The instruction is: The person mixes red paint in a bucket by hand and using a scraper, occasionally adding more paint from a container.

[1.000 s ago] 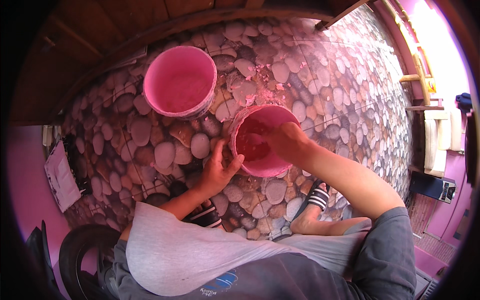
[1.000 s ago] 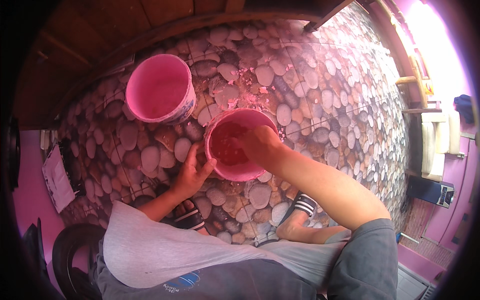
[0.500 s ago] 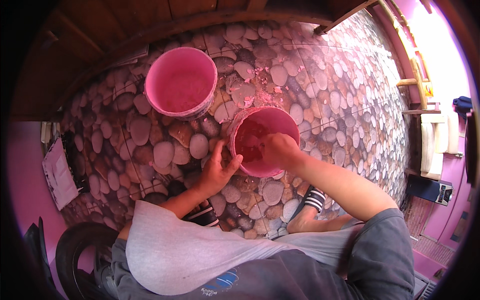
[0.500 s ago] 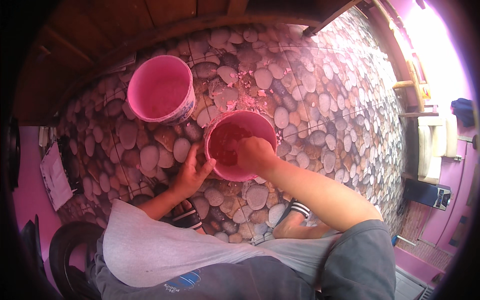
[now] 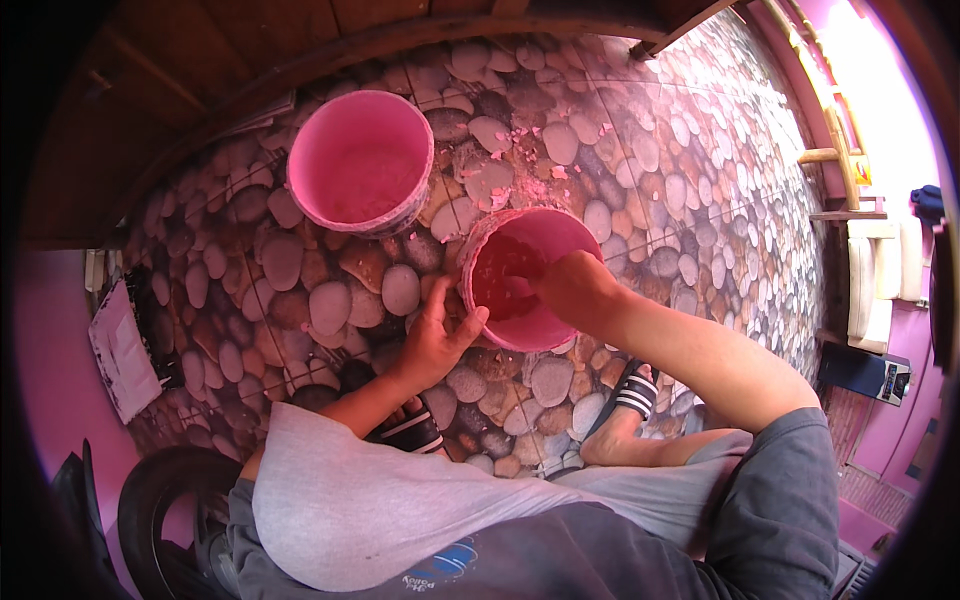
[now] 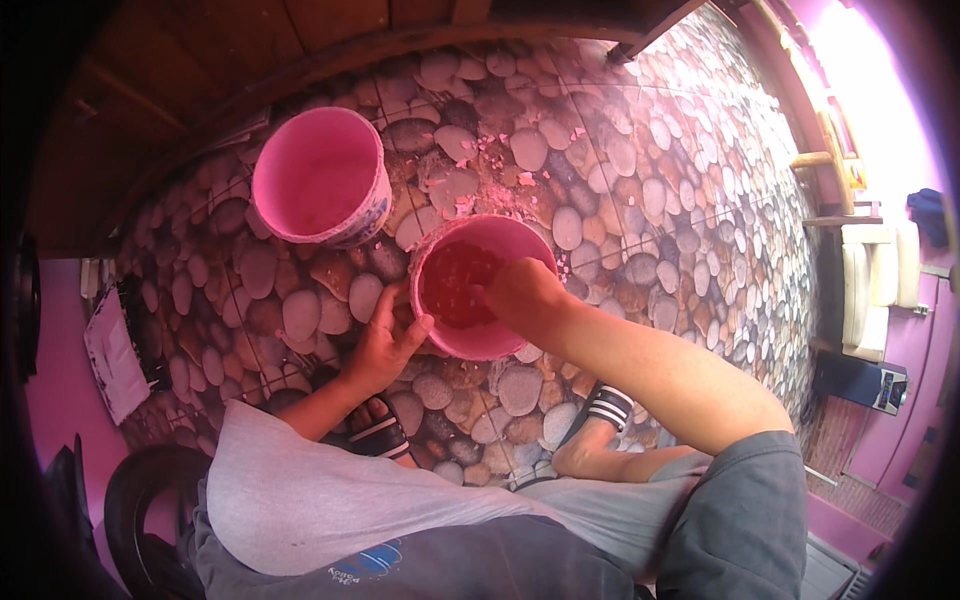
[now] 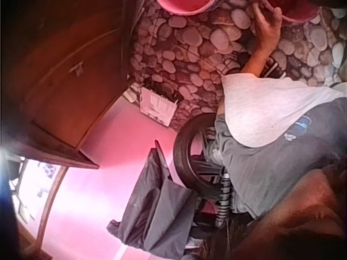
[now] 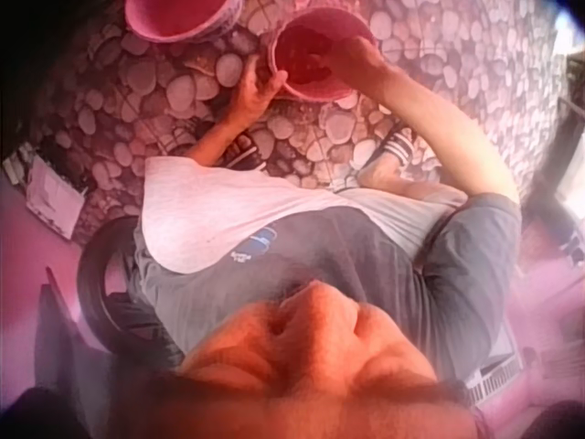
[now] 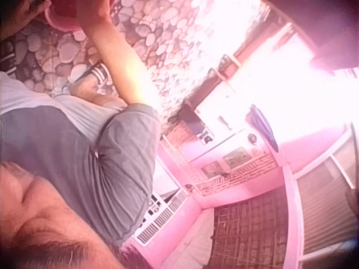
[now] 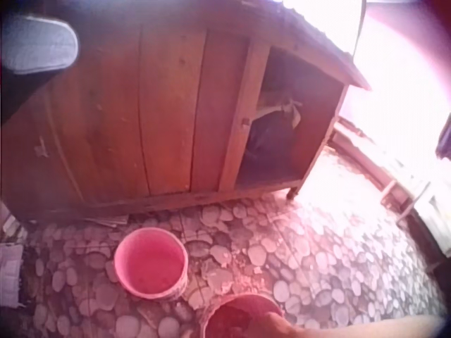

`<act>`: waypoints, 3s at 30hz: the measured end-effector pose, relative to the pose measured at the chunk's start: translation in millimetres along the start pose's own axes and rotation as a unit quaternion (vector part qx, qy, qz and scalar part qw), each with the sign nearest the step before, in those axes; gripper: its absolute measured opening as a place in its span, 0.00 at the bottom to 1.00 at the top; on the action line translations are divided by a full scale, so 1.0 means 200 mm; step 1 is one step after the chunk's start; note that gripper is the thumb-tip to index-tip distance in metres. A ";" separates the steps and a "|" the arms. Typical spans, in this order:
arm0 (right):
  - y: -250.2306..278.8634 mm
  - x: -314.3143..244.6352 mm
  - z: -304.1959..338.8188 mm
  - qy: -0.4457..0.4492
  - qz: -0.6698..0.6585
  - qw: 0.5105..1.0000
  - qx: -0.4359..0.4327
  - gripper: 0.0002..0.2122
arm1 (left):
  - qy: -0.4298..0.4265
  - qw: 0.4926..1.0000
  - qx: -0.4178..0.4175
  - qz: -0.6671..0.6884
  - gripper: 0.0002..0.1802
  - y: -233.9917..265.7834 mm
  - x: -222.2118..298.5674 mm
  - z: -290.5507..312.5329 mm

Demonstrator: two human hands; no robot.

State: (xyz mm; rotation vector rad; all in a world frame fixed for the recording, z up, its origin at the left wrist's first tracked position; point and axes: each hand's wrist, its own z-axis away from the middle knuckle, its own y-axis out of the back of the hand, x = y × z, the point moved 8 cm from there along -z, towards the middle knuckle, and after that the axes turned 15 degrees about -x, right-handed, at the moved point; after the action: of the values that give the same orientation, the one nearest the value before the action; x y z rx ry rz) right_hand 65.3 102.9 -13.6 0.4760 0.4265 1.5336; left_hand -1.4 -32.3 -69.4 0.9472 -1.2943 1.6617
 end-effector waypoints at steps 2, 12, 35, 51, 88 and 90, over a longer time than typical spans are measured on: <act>-0.03 0.00 -0.02 -0.002 -0.001 1.000 -0.003 0.12 | -0.012 1.000 0.028 0.008 0.31 0.00 -0.02 0.01; -0.04 -0.04 -0.01 -0.048 -0.041 0.997 0.045 0.09 | -0.046 0.997 0.064 -0.006 0.31 0.03 0.02 0.01; 0.02 -0.03 0.03 0.002 0.057 0.997 0.048 0.11 | -0.023 0.999 0.019 0.022 0.31 0.02 0.01 0.00; -0.08 -0.01 -0.05 -0.053 -0.170 0.982 0.057 0.09 | -0.055 0.996 0.056 -0.038 0.31 0.00 0.05 0.01; -0.01 0.09 -0.01 -0.149 -0.012 0.988 -0.029 0.10 | 0.001 1.000 0.003 0.030 0.28 0.00 -0.01 0.00; -0.02 0.06 -0.06 -0.127 0.012 0.991 -0.043 0.08 | -0.002 1.000 0.001 0.018 0.28 0.00 0.00 -0.01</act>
State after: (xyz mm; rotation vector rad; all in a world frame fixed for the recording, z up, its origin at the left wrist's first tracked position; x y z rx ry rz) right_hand 62.0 114.4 -24.9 0.6010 0.1567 1.4849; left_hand -1.3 -31.1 -70.5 0.9347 -1.3191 1.6895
